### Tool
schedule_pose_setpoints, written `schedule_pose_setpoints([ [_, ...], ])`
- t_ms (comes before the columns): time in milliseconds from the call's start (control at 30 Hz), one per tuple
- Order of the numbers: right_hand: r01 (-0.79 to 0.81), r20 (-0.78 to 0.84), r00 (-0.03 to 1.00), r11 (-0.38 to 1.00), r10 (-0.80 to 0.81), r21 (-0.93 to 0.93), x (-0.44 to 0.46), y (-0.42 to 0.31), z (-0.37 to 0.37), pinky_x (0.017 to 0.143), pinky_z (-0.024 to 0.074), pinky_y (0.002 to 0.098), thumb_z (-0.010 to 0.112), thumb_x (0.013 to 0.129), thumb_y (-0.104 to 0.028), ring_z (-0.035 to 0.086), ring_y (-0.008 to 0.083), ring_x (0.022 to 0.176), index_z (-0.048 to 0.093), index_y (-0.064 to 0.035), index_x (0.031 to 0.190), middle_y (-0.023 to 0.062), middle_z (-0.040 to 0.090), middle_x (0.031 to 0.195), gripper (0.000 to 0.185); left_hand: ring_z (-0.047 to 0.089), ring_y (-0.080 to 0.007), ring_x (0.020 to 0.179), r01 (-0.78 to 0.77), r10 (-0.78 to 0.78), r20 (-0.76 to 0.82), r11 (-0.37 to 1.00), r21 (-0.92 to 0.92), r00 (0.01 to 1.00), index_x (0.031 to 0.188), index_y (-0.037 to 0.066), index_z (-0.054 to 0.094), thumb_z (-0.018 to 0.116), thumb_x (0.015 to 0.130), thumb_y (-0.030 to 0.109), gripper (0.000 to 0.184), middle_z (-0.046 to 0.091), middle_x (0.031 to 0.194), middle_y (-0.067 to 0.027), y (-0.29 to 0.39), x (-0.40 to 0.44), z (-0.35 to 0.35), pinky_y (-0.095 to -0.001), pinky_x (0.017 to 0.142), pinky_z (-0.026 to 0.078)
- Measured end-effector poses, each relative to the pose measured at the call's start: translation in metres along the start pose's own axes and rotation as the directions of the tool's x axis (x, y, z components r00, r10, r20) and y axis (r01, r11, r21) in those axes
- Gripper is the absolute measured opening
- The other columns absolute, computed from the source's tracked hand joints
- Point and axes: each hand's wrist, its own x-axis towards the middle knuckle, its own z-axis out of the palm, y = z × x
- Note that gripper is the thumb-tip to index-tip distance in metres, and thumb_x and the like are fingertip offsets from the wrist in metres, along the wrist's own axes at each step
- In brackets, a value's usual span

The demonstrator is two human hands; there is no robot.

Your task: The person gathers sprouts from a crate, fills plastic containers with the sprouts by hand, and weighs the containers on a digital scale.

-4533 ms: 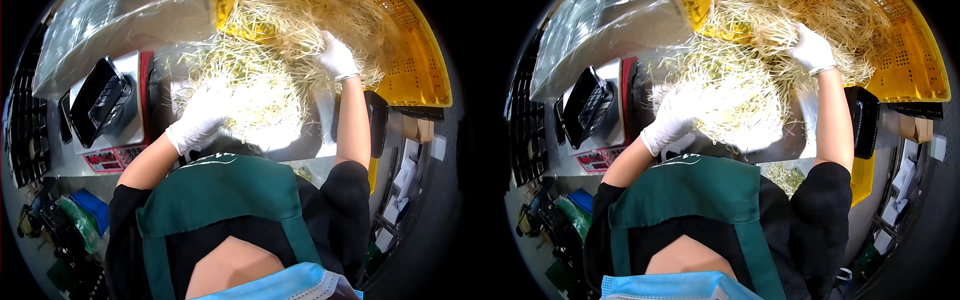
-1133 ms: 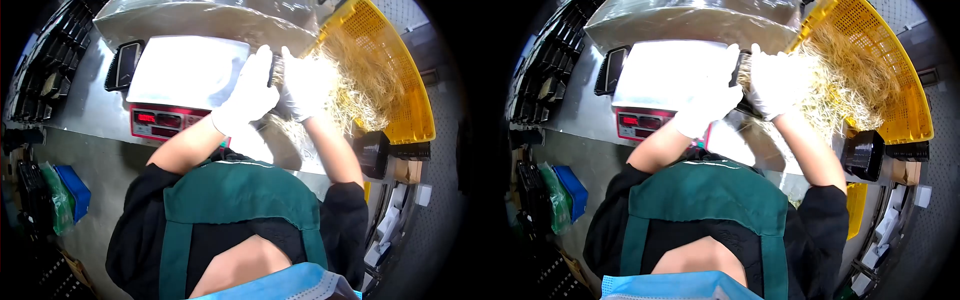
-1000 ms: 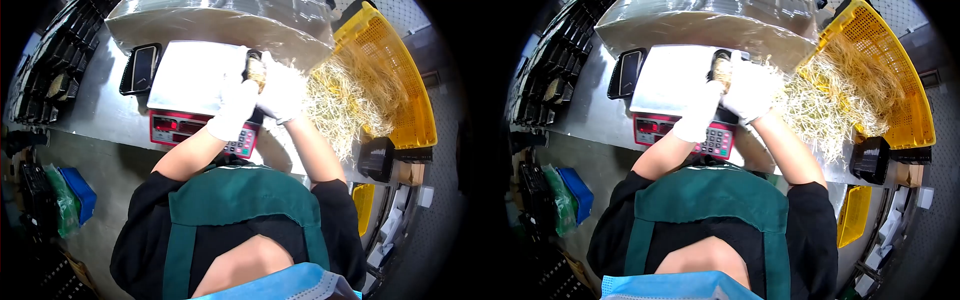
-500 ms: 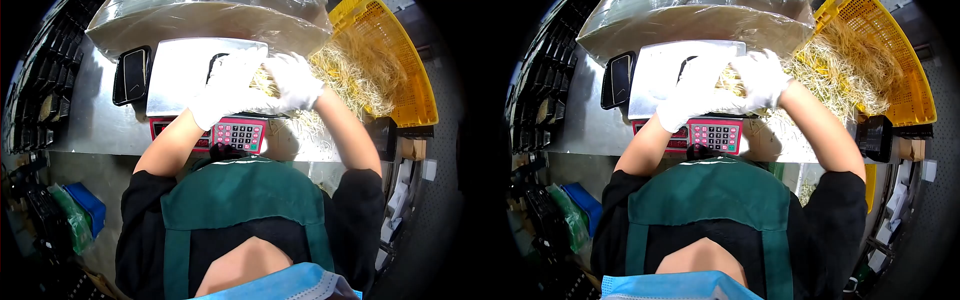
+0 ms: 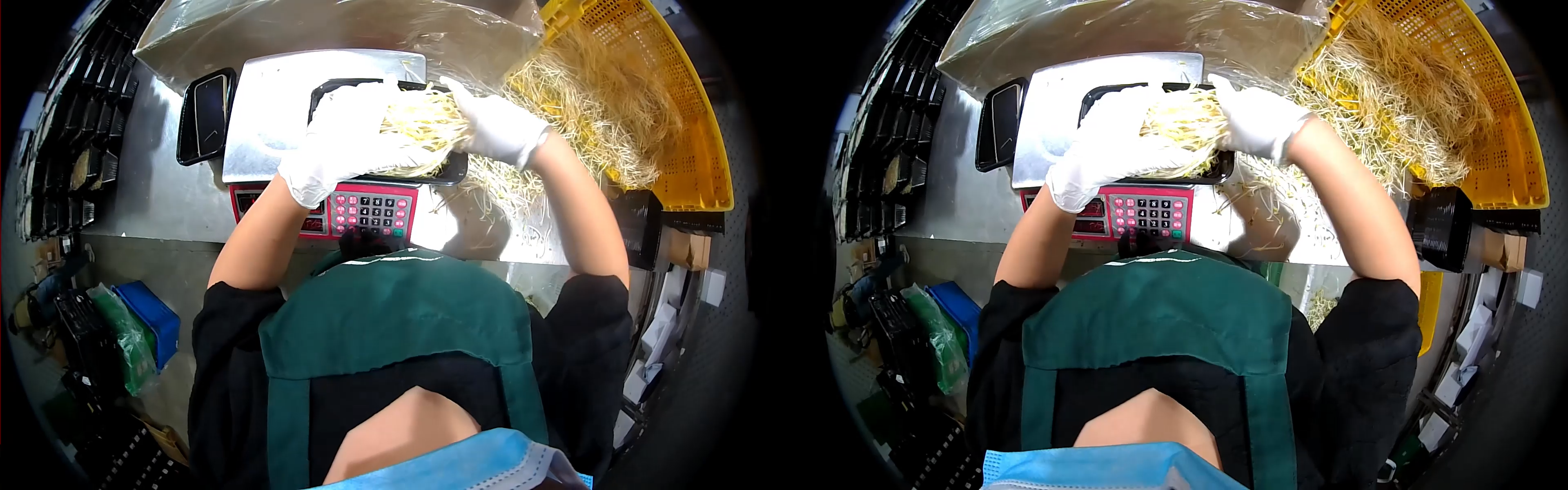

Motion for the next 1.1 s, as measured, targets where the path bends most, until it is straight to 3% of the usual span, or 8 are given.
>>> schedule_pose_setpoints([
  [167,-0.264,0.004,0.948,0.777,0.319,0.572,-0.057,0.045,0.013,0.092,0.0484,0.0356,0.068,0.082,-0.016,0.062,0.0287,0.104,0.050,-0.0112,0.133,0.0145,0.063,0.117,0.054,0.065,-0.0233,0.088,-0.061,0.060,-0.021,0.997,-0.056,0.998,0.109,-0.001,0.061,0.074,0.078,0.024,0.042,0.067,0.098,-0.0148,0.005,-0.001,-0.005,-0.0322,0.078,0.051],
  [400,-0.522,-0.529,0.681,0.842,0.507,0.135,-0.136,0.137,0.151,0.104,0.0377,0.0423,0.080,0.067,-0.035,0.047,0.0378,0.123,0.041,-0.0077,0.139,0.0240,0.053,0.128,0.087,0.061,-0.0296,0.082,0.169,-0.170,0.098,0.985,0.021,0.981,0.096,0.002,0.067,0.079,0.069,0.031,0.041,0.066,0.088,-0.0144,0.029,0.007,-0.003,-0.0375,0.079,0.047],
  [500,-0.361,-0.616,0.327,0.697,0.717,0.620,-0.212,0.199,0.200,0.103,0.0382,0.0401,0.074,0.075,-0.038,0.048,0.0366,0.122,0.044,-0.0028,0.136,0.0265,0.051,0.129,0.077,0.061,-0.0305,0.089,0.163,-0.164,0.072,0.986,0.020,0.984,0.106,0.003,0.065,0.080,0.068,0.028,0.047,0.066,0.097,-0.0145,0.041,0.011,-0.001,-0.0375,0.083,0.046],
  [600,-0.758,-0.536,-0.114,0.275,0.836,0.591,-0.235,0.239,0.249,0.098,0.0425,0.0409,0.068,0.077,-0.052,0.053,0.0365,0.116,0.042,0.0030,0.134,0.0255,0.054,0.126,0.083,0.057,-0.0318,0.101,0.214,-0.220,0.027,0.967,0.139,0.975,0.111,0.003,0.063,0.080,0.067,0.030,0.054,0.064,0.107,-0.0156,0.039,0.005,0.002,-0.0391,0.090,0.043],
  [733,-0.332,-0.821,0.113,0.800,0.559,0.499,-0.157,0.252,0.246,0.098,0.0410,0.0446,0.066,0.079,-0.049,0.053,0.0401,0.114,0.045,0.0031,0.132,0.0284,0.057,0.117,0.077,0.050,-0.0328,0.114,0.302,-0.302,0.002,0.951,0.067,0.953,0.118,0.003,0.060,0.079,0.066,0.031,0.062,0.059,0.117,-0.0163,0.025,-0.001,0.005,-0.0410,0.099,0.037],
  [800,-0.632,-0.841,0.204,0.723,0.502,0.278,-0.169,0.244,0.203,0.092,0.0443,0.0429,0.068,0.078,-0.047,0.056,0.0374,0.107,0.047,-0.0006,0.131,0.0241,0.059,0.115,0.074,0.051,-0.0310,0.114,0.284,-0.285,0.014,0.956,0.074,0.958,0.120,0.002,0.058,0.079,0.068,0.030,0.063,0.060,0.116,-0.0155,0.022,-0.003,0.006,-0.0394,0.100,0.036],
  [1000,-0.987,-0.565,-0.159,-0.138,0.810,0.079,-0.299,0.235,0.129,0.083,0.0478,0.0391,0.057,0.081,-0.058,0.062,0.0304,0.101,0.063,-0.0118,0.106,0.0143,0.065,0.109,0.053,0.055,-0.0267,0.109,0.310,-0.309,0.025,0.948,-0.075,0.951,0.122,0.001,0.056,0.080,0.070,0.031,0.065,0.059,0.118,-0.0134,0.026,0.001,0.007,-0.0359,0.097,0.039],
  [1100,-0.993,-0.237,-0.086,-0.064,0.968,0.096,-0.319,0.265,0.147,0.086,0.0485,0.0444,0.042,0.085,-0.067,0.065,0.0333,0.099,0.057,-0.0102,0.124,0.0199,0.065,0.108,0.071,0.058,-0.0258,0.105,0.270,-0.273,-0.052,0.961,-0.064,0.960,0.124,0.001,0.054,0.080,0.070,0.032,0.067,0.060,0.118,-0.0125,0.020,-0.005,0.010,-0.0349,0.096,0.041],
])
